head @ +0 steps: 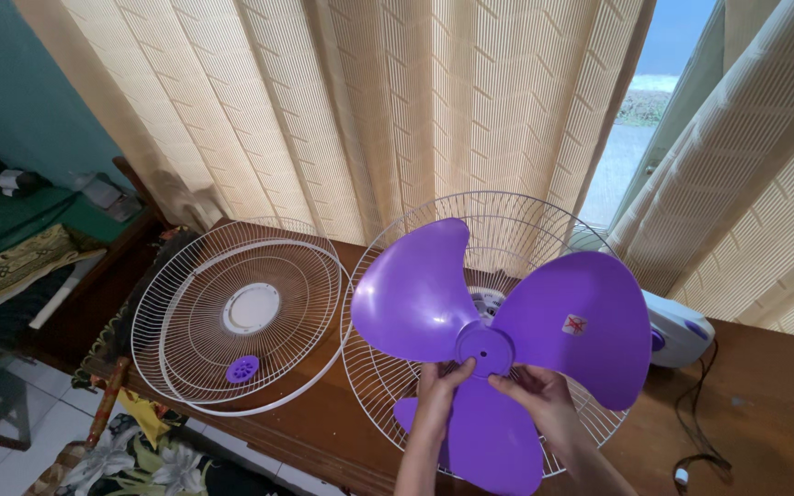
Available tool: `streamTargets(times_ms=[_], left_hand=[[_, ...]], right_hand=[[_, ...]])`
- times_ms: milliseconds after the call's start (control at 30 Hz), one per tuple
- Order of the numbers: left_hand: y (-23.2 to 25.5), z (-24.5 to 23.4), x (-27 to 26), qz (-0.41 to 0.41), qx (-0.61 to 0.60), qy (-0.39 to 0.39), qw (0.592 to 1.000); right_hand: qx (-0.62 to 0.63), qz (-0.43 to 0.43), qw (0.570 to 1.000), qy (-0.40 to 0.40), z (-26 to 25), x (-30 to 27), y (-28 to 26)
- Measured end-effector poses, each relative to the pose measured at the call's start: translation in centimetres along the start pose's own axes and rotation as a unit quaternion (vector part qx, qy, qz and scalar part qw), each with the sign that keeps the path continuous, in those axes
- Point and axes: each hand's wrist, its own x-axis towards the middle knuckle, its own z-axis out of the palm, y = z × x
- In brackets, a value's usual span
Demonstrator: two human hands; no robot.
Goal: The person disassembles a purple table fan on a wooden table. They remove the front grille, then the fan blades, and finally the rear grille, placing each component on the table.
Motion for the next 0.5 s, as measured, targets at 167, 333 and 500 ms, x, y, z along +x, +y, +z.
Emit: streamTargets(times_ms=[167, 333, 500], left_hand=[[0.3, 0.3, -0.4, 0.019, -0.035, -0.005, 0.999], [0.5, 0.2, -1.2, -0.017, -0.005, 0.023, 1.000], [1.0, -0.1, -2.5, 0.080, -0.045, 0.013, 0.996]], right_hand=[[0.016, 0.010, 1.000, -0.006, 0.0, 0.0, -0.2], [-0.035, 0.012, 0.999, 0.013, 0.1, -0.4, -0.4], [-0.133, -0.063, 0.989, 0.025, 0.2, -1.2, -0.3]])
